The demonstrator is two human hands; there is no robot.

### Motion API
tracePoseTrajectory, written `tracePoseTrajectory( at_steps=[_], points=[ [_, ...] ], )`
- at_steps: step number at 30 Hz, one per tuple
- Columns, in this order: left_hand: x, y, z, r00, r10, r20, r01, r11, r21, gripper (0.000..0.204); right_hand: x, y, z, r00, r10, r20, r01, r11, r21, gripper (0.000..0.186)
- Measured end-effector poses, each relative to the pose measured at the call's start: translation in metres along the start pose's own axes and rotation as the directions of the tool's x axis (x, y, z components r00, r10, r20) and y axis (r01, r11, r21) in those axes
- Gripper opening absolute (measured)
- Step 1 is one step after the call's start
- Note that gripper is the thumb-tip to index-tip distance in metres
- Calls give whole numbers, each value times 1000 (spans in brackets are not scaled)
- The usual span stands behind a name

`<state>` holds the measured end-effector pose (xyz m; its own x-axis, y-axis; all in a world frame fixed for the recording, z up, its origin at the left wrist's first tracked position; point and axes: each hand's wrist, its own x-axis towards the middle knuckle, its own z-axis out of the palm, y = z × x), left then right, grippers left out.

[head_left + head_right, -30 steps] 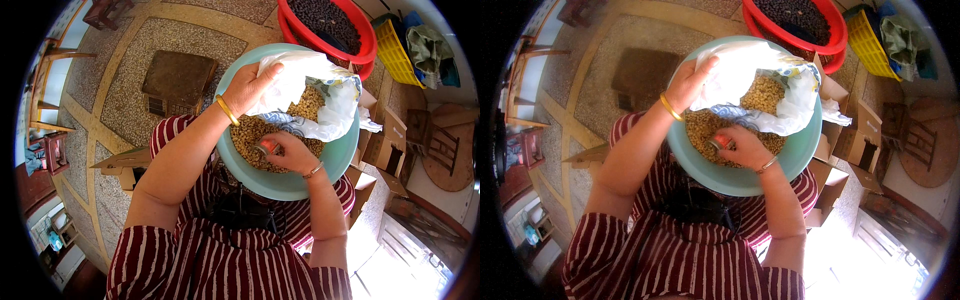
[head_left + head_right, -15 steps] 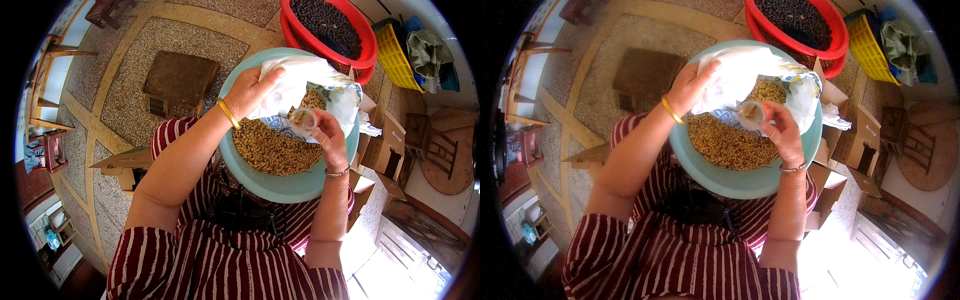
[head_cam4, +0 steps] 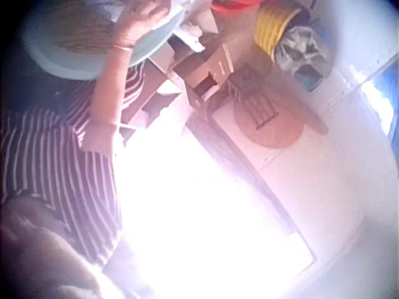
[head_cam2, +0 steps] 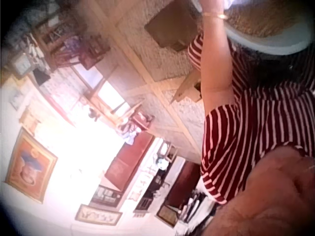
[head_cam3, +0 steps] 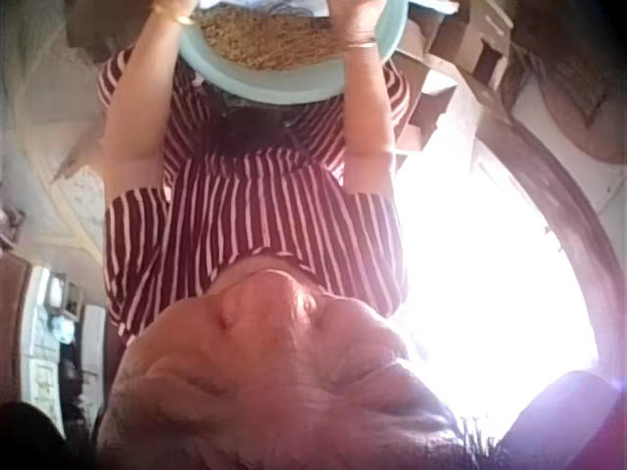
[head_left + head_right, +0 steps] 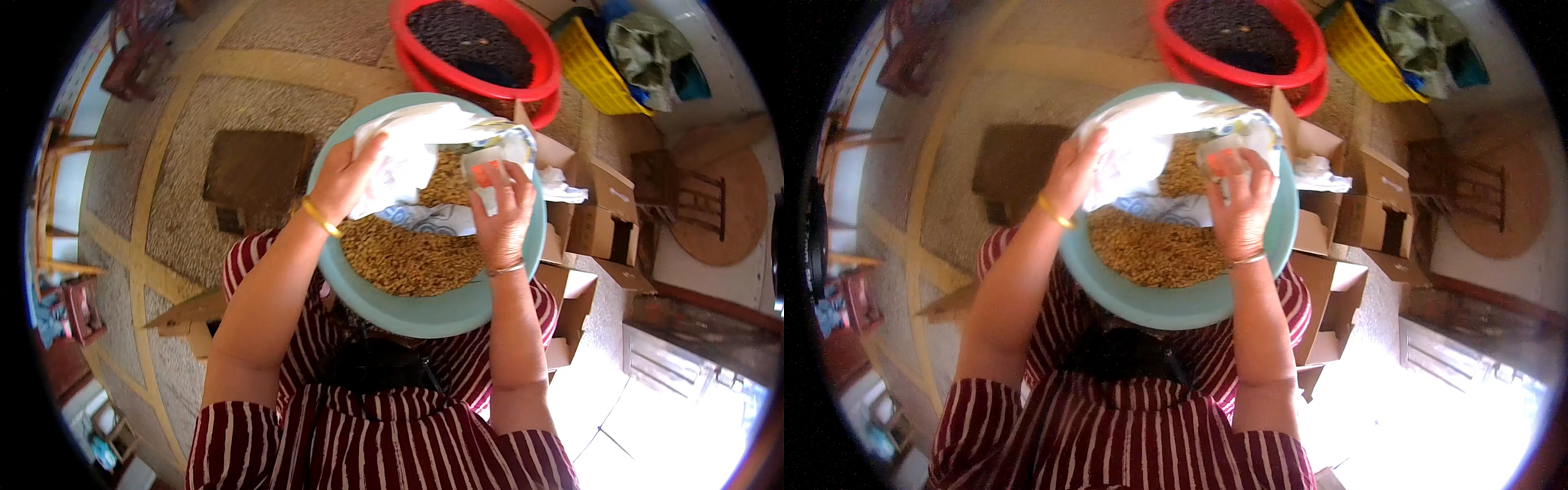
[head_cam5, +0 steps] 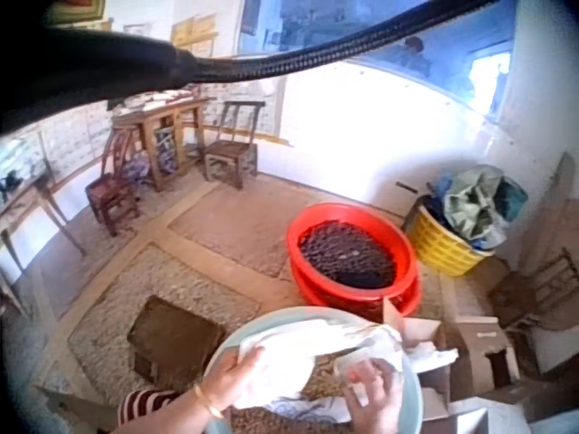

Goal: The person sits on the floor and pours light-colored grains from a white sack into a light blue basin using a small plastic cup. The person repeatedly scoops grains from the sack and pours them into the basin, which already contains some grains.

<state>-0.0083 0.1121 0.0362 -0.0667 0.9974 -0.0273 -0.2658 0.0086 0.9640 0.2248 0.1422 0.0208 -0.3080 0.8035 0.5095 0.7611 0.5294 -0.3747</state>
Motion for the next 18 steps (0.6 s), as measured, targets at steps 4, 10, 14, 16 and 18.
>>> tracePoseTrajectory(
  at_steps=[4,10,14,16,18],
  points=[
    [-1,-3,-2,1000,-19,-18,19,999,45,37,2,-4,-7,998,27,-51,-25,999,43,55],
    [10,-23,-7,977,-132,-170,165,966,199,47,-13,-5,-16,999,31,-28,-19,941,337,53],
    [10,-25,-4,986,28,-162,1,985,174,51,-37,-17,-15,987,-30,158,-57,855,516,53],
    [15,-34,-10,987,11,-163,18,985,174,55,-49,-17,-17,975,-78,209,-46,846,531,50],
    [13,-33,-4,979,-53,-195,82,986,144,57,-67,-10,0,947,-68,313,-111,847,520,47]
  ],
)
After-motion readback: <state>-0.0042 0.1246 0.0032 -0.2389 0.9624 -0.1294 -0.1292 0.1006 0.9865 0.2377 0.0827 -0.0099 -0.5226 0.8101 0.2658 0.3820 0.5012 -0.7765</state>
